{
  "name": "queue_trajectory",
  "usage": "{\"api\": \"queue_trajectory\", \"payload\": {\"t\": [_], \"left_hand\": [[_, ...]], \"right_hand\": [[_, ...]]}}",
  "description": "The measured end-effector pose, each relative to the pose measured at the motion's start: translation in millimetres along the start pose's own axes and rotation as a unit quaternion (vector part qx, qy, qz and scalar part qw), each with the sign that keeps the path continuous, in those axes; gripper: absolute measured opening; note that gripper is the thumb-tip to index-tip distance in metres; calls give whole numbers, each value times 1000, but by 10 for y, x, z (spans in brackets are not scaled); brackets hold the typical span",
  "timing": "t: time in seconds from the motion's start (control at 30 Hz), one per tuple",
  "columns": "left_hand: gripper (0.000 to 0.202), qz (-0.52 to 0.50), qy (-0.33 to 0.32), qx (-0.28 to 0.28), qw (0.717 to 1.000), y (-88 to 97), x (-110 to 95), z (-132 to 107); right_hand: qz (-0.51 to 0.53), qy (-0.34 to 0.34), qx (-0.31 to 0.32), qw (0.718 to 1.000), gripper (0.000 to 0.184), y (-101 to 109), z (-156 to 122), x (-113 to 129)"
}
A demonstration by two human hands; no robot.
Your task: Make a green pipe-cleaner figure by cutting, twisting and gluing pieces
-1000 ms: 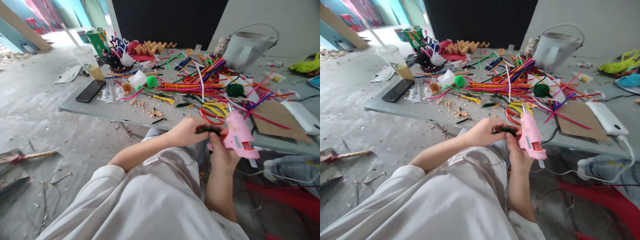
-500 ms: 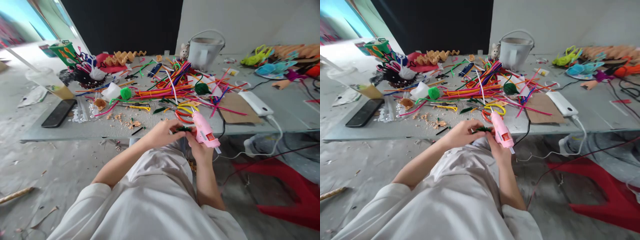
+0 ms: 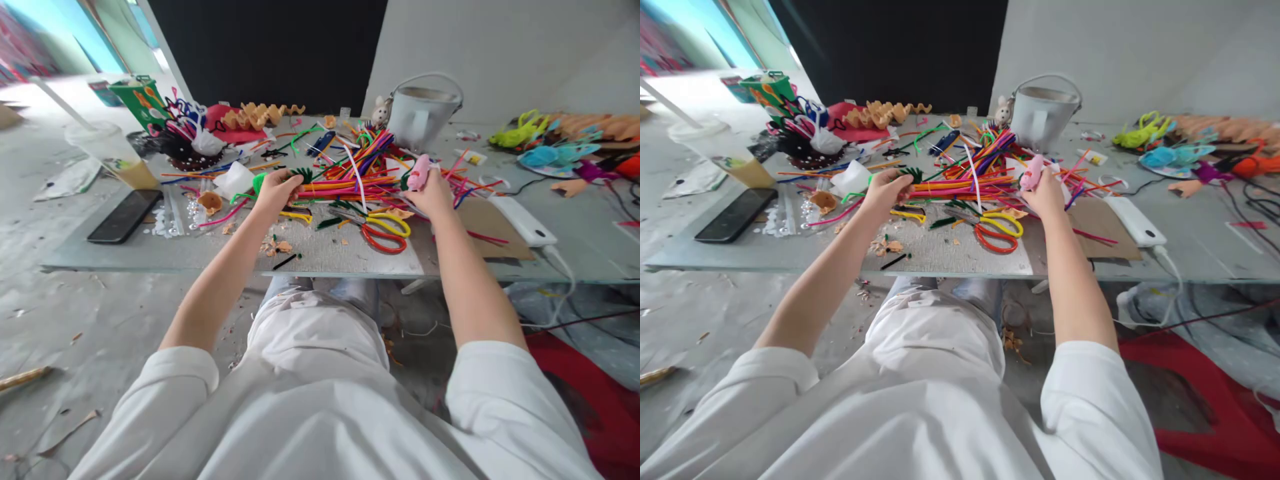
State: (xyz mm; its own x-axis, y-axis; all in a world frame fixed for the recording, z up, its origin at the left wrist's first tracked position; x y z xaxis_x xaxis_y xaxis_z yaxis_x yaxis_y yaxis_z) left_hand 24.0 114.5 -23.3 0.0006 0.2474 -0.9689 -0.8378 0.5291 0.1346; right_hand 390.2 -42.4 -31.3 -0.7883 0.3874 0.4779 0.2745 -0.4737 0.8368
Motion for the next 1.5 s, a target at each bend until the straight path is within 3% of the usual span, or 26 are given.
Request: {"api": "queue_trajectory", "payload": {"t": [0.1,0.2,0.27,0.33,0.4,0.47,0.57,0.77,1.03,1.17,1.3,1.4,1.5], "left_hand": [[21,-35,4,22,999,-5,10,-48],[23,-58,14,53,997,-60,26,-65],[23,-63,39,68,995,-130,74,-68],[23,-63,68,74,993,-230,129,-84],[23,-57,84,96,990,-392,144,-117],[22,-55,71,143,986,-612,89,-163],[17,-74,40,200,976,-861,-9,-244],[27,-138,55,224,963,-951,34,-349],[26,-179,89,280,939,-886,82,-430],[17,-234,82,307,919,-876,96,-449],[21,-256,56,371,891,-975,43,-546],[26,-251,62,406,876,-1042,12,-627],[36,-269,73,415,866,-1061,-38,-681]], "right_hand": [[-38,-50,-15,998,50,40,-171,-31],[-26,11,-88,996,53,288,-372,238],[-5,106,-123,987,62,391,-564,560],[4,232,-111,966,64,339,-817,957],[-3,366,-96,926,45,216,-1147,1343],[10,485,-119,866,18,159,-1514,1618],[34,569,-129,812,16,107,-1820,1793],[12,589,-107,801,17,29,-1889,1857],[-14,558,-70,827,16,-130,-1799,1857],[-21,562,-117,819,13,-41,-1876,1849],[-4,559,-157,814,14,64,-1938,1827],[59,537,-130,831,21,75,-1851,1743],[80,459,-105,878,34,7,-1668,1563]]}}
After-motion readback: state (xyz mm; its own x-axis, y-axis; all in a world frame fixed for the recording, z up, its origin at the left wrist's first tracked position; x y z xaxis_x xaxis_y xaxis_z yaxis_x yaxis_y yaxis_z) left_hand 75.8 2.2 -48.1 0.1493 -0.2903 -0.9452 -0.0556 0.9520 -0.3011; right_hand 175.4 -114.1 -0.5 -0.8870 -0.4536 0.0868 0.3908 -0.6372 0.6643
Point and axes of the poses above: each hand's wrist, its own z-axis towards the middle knuckle, its own y-axis out of the back of the hand, x = y × z, the point moved 10 cm from there along z, towards the middle knuckle, and after that the axes turned 10 degrees about x, right-handed, at the moved point
